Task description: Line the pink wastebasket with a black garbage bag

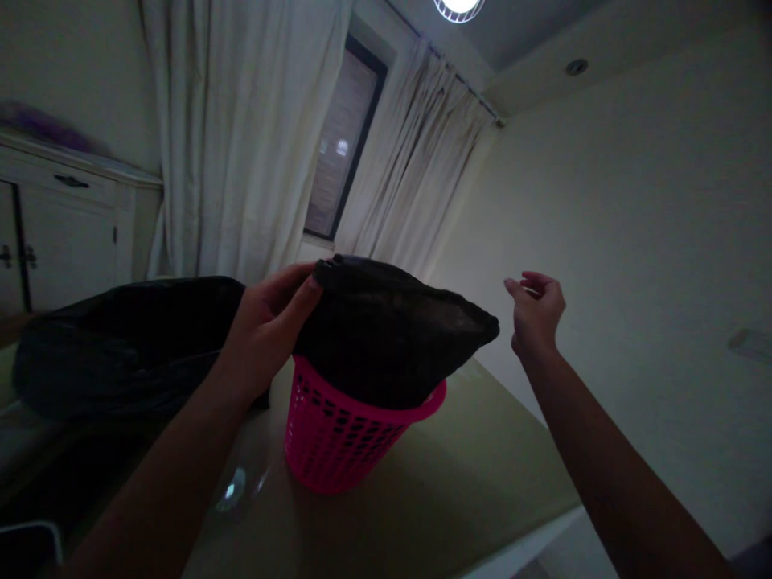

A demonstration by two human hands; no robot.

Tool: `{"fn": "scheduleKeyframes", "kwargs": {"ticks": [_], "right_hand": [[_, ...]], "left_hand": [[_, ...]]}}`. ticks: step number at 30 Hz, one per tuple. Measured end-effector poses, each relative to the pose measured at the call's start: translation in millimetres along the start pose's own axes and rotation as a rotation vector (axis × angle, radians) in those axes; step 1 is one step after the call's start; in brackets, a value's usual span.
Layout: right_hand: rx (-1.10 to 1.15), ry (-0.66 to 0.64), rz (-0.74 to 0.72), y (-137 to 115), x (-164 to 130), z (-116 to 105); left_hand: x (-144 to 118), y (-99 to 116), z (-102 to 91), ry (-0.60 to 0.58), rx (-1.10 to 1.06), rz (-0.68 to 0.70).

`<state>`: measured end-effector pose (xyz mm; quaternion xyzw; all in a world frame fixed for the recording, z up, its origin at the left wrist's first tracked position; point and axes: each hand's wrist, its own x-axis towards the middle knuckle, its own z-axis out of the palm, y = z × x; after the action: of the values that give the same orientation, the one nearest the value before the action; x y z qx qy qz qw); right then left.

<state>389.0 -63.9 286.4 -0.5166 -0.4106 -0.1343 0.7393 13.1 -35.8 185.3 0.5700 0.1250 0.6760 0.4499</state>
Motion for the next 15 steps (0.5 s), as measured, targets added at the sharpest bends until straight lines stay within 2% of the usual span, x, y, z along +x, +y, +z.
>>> {"fn": "scheduleKeyframes", "kwargs": {"ticks": [2,3,7,9,10,12,14,15], "right_hand": [[0.041,-0.083,-0.272,-24,-16,-2],[0.082,-0.212,-0.367,-39,-27,-2],[0.088,-1.020,-0.602,-94,-89,10],[0.113,-1.367,-0.623,-105,-116,24],[0.142,-1.490,-0.624,-105,-126,33],[0.129,-1.590,-0.568,-98,-136,50],[0.107,-1.506,-0.456,-86,-138,65],[0.112,-1.425,-0.392,-80,-137,71]], "left_hand": [[-7,6,8.5,-0.004,-0.022,0.024],[-12,10,14.0,0.003,-0.043,0.035],[-33,31,39.1,-0.049,-0.201,0.063],[-39,39,46.3,-0.091,-0.245,0.107],[-39,41,46.5,-0.081,-0.248,0.127],[-31,39,38.9,0.016,-0.229,0.160],[-19,30,23.6,0.107,-0.206,0.183],[-13,24,15.3,0.099,-0.197,0.182]]}}
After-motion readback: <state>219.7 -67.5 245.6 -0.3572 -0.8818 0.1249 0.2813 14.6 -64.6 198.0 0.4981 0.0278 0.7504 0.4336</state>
